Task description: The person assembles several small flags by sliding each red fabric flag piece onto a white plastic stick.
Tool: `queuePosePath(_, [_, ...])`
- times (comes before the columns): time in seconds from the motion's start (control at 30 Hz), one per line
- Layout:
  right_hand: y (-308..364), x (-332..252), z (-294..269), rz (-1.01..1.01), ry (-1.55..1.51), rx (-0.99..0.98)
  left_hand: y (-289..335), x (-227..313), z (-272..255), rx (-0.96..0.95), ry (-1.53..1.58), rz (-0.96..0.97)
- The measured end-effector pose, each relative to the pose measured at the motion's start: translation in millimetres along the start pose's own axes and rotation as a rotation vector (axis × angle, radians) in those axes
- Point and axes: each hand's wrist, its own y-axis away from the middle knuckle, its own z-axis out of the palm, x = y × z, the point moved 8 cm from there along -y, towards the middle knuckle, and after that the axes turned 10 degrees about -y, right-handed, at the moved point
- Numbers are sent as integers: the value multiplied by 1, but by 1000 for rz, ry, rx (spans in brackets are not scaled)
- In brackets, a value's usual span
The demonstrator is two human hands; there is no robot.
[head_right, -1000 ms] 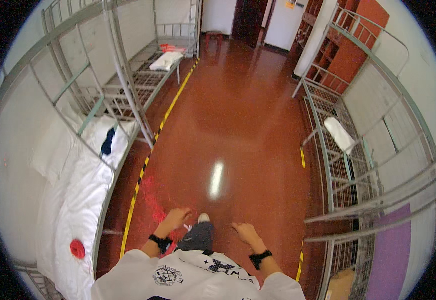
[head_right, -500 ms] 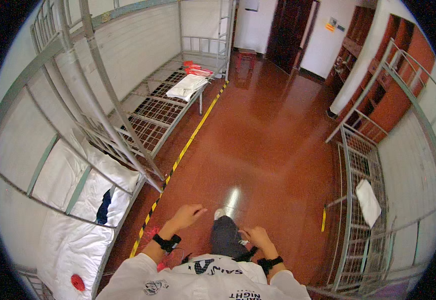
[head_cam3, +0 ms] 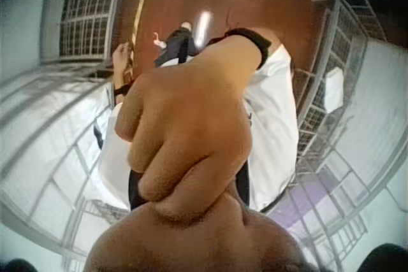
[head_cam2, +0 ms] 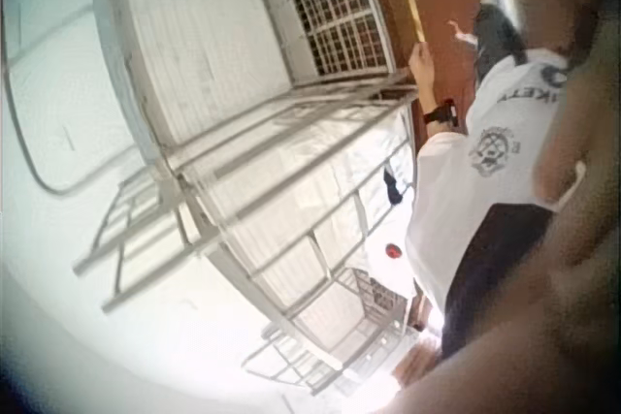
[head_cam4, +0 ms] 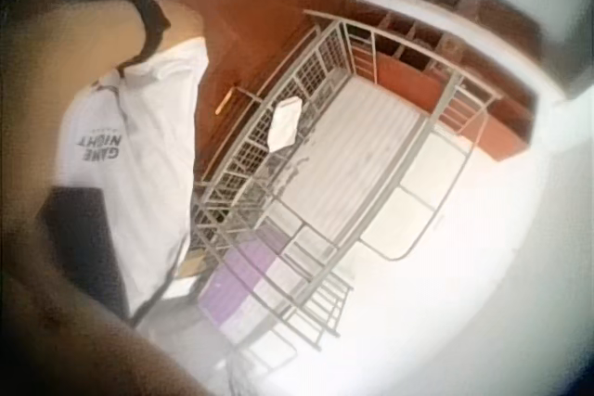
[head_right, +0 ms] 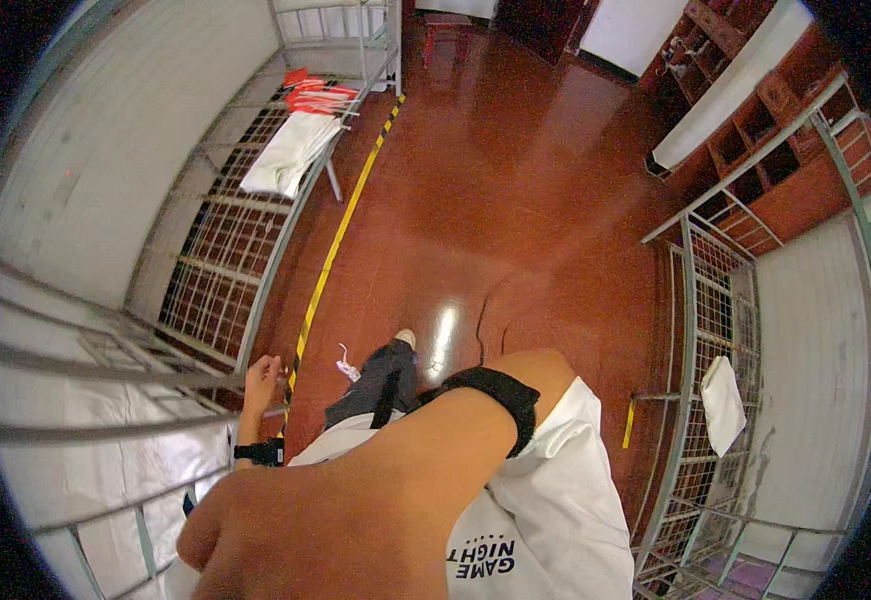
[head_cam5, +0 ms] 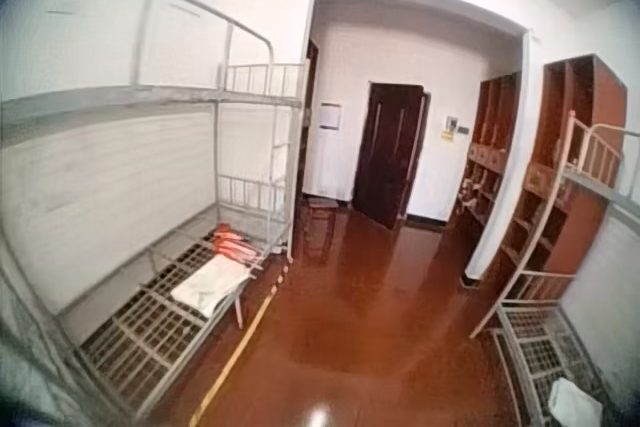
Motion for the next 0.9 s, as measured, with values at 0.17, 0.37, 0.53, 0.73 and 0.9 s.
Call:
queuePosePath(0.17, [-29, 48, -151, 22, -104, 129, -163, 76, 20, 37, -178, 196])
queuePosePath(0.37, [-25, 112, -296, 31, 468, 46, -353, 154, 64, 6, -109, 221])
queuePosePath(0.53, [-24, 177, -468, 334, 635, -242, -488, 159, 111, -79, -57, 149])
queuePosePath(0.73, [131, 343, -743, 894, 924, -247, -610, 79, 137, 23, -134, 16])
queuePosePath(0.9, [258, 396, -895, 1309, 1000, -602, -669, 65, 116, -49, -142, -128])
